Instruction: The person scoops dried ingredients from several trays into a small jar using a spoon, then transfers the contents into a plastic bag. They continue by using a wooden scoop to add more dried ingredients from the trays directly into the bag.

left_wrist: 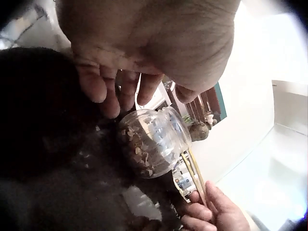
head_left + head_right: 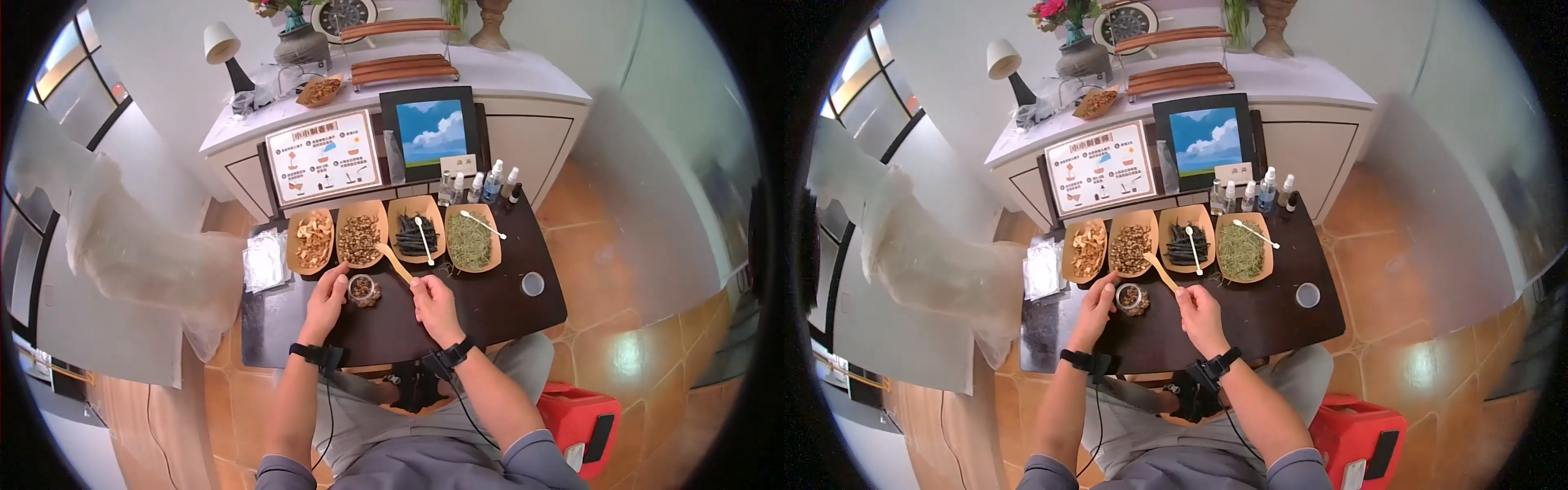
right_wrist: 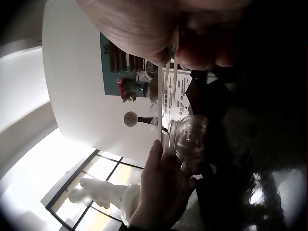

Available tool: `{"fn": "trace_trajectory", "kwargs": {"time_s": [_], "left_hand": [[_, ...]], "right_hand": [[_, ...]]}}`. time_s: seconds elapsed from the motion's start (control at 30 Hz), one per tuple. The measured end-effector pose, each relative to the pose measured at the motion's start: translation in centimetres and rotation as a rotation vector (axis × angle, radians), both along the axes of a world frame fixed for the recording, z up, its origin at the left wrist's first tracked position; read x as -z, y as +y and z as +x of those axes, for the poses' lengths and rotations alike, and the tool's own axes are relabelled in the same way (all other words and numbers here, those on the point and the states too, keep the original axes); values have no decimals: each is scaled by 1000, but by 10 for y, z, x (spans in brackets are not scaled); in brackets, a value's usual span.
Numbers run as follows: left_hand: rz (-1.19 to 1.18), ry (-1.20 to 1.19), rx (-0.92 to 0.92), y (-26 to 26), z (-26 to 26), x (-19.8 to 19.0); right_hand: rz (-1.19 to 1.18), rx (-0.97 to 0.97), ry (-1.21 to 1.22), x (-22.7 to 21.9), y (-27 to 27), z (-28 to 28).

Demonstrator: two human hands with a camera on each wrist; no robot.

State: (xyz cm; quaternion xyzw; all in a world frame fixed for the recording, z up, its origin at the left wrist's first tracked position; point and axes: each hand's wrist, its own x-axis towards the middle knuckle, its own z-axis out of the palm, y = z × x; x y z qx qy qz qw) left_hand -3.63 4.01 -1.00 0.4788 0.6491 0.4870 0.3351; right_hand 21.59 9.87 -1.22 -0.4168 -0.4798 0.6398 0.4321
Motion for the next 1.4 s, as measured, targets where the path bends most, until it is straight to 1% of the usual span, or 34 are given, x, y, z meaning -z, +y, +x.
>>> {"fn": "trace_trajectory", "kwargs": {"time_s": [0.07,0.1,0.2,0.27,0.33,0.4,0.47,0.57,0.67,0.7,0.77,0.87,0.9,1.17,1.23,1.3,1.4], "left_hand": [[-40,-124,5,-2,1,-11],[-72,-123,5,-5,2,-18],[-76,-167,-1,-5,-4,-17],[-72,-184,7,-3,-5,-15],[-68,-201,-13,-5,-6,-16],[-38,-205,2,-6,-2,-18],[-22,-224,-16,-7,-2,-14],[8,-267,-51,-10,0,-11],[30,-294,-83,-10,-5,-5],[29,-296,-89,-11,-6,-5],[26,-299,-80,-10,-6,-7],[13,-332,-89,-10,-9,-7],[12,-333,-100,-10,-9,-6],[13,-347,-158,-8,-5,-1],[0,-345,-167,-6,-4,-2],[-9,-341,-168,-7,-3,-1],[-27,-328,-132,-12,0,-14]], "right_hand": [[10,15,-22,1,-2,-1],[24,14,-37,0,-2,-1],[31,29,-72,2,-2,-3],[36,6,-18,3,0,-5],[12,-16,-52,7,4,-5],[177,95,-205,17,11,-13],[161,87,-192,15,14,-19],[224,108,-253,10,15,-26],[259,108,-228,18,15,-29],[258,101,-229,19,15,-29],[159,79,-222,17,13,-23],[118,62,-190,13,9,-21],[108,59,-215,12,10,-20],[106,40,-191,6,9,-17],[39,22,-190,1,8,-16],[68,25,-185,7,9,-16],[99,8,-185,8,7,-16]]}}
